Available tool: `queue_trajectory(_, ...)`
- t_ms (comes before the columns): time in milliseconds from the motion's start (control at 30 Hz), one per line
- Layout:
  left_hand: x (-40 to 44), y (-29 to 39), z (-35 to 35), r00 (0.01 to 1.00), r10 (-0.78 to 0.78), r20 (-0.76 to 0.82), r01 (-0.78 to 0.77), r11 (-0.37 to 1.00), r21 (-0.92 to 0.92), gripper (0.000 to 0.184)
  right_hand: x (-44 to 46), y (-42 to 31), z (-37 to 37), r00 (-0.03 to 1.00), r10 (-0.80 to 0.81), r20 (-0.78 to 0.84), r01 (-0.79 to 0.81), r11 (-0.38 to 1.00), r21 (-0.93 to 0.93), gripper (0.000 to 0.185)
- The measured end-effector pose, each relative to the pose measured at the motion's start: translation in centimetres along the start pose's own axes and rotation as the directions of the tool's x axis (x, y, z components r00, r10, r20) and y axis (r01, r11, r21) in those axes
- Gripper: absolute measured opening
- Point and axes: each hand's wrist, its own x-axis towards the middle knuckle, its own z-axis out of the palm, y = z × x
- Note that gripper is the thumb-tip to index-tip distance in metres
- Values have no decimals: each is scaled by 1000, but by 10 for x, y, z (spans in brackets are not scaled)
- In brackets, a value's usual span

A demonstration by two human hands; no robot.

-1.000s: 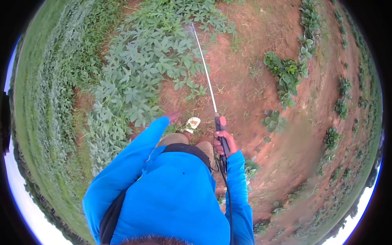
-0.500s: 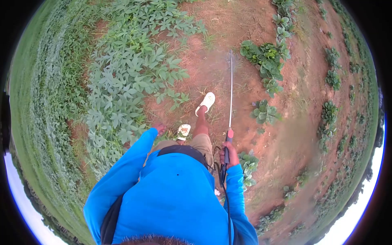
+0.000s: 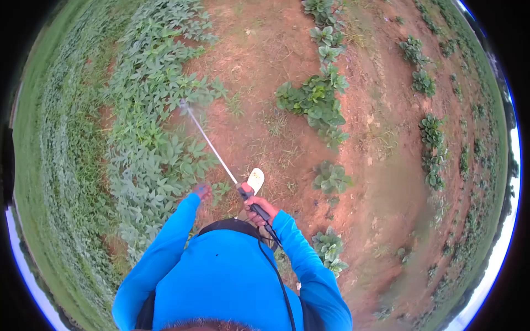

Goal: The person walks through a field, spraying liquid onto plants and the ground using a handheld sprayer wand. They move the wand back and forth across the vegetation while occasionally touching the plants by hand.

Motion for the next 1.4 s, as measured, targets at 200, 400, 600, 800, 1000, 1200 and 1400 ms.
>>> queue_trajectory(200, 48, 70, -8, 991, -100, -89, 105, 993, 46, 11, 10, -47, 14, 989, 15, 149, 1, 994, -106, 31)
queue_trajectory(400, 44, 98, -22, 981, -183, -63, 184, 983, 14, 20, -12, -67, 7, 992, -50, 115, 64, 991, -115, 30)
queue_trajectory(600, 43, 99, -32, 964, -249, -90, 254, 966, 52, 19, -44, -88, -8, 948, -273, -163, 251, 957, -145, 33)
queue_trajectory(800, 66, 97, -45, 948, -221, -228, 239, 969, 56, 14, -36, -117, -24, 674, -568, -472, 468, 823, -322, 36)
queue_trajectory(1000, 82, 129, -45, 957, 195, -214, -105, 923, 369, 18, -44, -163, -7, 683, -574, -451, 494, 819, -293, 34)
queue_trajectory(1200, 114, 175, -44, 942, -244, -230, 274, 956, 106, 13, -23, -218, 6, 907, -345, -243, 330, 939, -99, 33)
queue_trajectory(1400, 170, 204, -70, 957, -275, -96, 271, 961, -53, 14, 16, -292, 44, 991, -92, 101, 86, 994, 62, 24)
